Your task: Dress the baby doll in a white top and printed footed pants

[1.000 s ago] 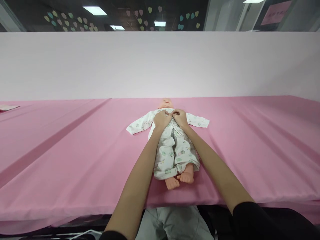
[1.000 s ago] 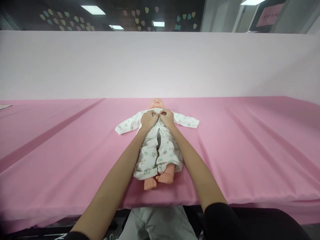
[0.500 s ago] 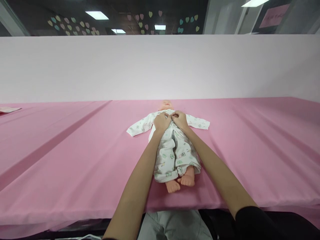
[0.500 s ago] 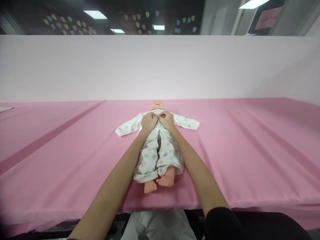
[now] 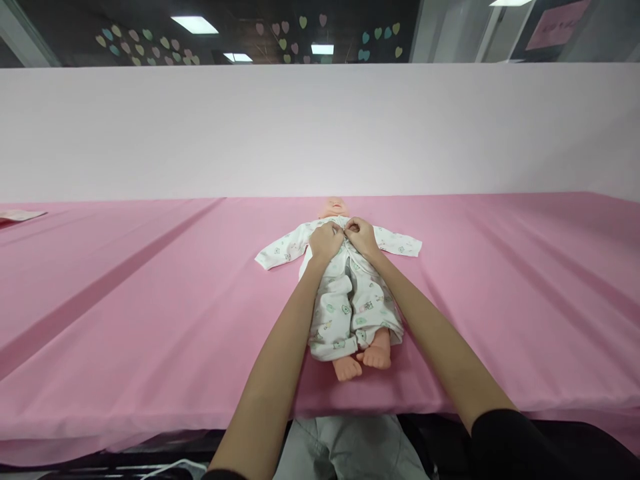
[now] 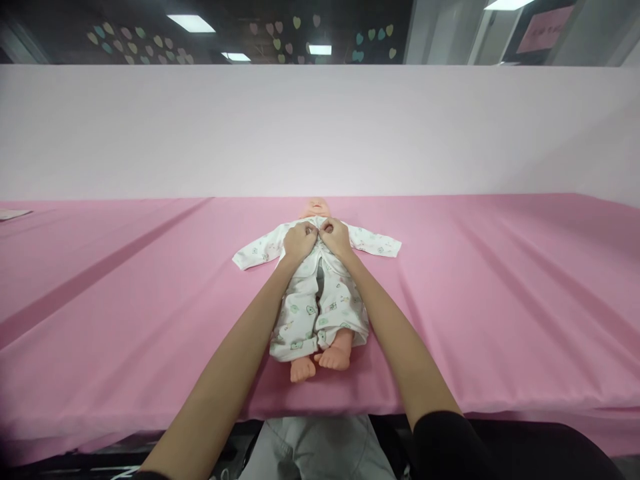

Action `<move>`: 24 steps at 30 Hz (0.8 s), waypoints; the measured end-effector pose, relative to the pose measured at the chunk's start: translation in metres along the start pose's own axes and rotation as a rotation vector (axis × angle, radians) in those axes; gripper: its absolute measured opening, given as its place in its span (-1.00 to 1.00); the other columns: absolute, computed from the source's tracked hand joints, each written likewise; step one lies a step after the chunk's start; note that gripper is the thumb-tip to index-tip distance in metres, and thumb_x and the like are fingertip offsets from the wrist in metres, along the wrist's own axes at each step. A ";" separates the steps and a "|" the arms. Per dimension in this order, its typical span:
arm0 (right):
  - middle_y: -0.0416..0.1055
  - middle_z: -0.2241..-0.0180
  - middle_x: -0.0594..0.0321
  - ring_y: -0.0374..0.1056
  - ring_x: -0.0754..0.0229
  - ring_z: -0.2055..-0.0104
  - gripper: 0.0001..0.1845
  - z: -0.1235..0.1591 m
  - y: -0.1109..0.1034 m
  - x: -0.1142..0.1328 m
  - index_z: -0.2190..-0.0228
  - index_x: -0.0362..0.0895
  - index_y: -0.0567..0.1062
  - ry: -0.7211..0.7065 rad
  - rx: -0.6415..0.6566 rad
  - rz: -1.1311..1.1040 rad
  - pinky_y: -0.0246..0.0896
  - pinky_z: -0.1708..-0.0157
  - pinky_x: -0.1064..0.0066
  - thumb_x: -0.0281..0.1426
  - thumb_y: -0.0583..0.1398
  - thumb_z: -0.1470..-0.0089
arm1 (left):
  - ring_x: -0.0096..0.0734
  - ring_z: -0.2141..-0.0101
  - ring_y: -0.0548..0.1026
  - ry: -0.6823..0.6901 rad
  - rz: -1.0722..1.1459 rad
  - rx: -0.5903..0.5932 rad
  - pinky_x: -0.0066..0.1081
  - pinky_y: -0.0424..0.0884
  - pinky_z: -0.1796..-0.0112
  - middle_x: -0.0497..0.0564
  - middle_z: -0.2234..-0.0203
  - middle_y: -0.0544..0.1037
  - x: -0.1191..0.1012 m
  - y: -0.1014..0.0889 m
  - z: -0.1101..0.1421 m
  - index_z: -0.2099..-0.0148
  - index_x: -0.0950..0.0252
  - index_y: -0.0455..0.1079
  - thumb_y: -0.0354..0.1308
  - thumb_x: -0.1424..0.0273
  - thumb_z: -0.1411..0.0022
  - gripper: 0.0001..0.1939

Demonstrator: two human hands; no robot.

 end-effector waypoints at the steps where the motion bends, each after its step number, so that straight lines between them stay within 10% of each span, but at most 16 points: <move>1: 0.29 0.58 0.37 0.21 0.28 0.48 -0.93 0.000 0.000 0.001 0.62 -0.14 0.34 0.002 0.002 -0.003 0.12 0.39 0.47 -0.53 0.09 0.26 | -0.18 0.20 0.51 0.000 -0.003 -0.001 -0.33 0.34 0.25 0.01 0.31 0.59 0.000 0.000 0.000 0.27 0.15 0.46 -0.04 0.31 -0.18 -0.76; 24: 0.35 0.58 0.34 0.25 0.28 0.49 -0.95 0.002 -0.001 0.004 0.61 -0.17 0.41 0.070 0.000 -0.034 0.15 0.38 0.48 -0.45 0.13 0.24 | -0.19 0.20 0.49 0.026 -0.041 0.028 -0.36 0.27 0.29 0.01 0.32 0.57 0.002 0.000 -0.001 0.27 0.18 0.40 -0.10 0.32 -0.23 -0.76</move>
Point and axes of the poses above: each hand's wrist, its own z-axis away from the middle knuckle, its own y-axis out of the palm, x = y × z, the point moved 2 cm from there along -z, towards the middle knuckle
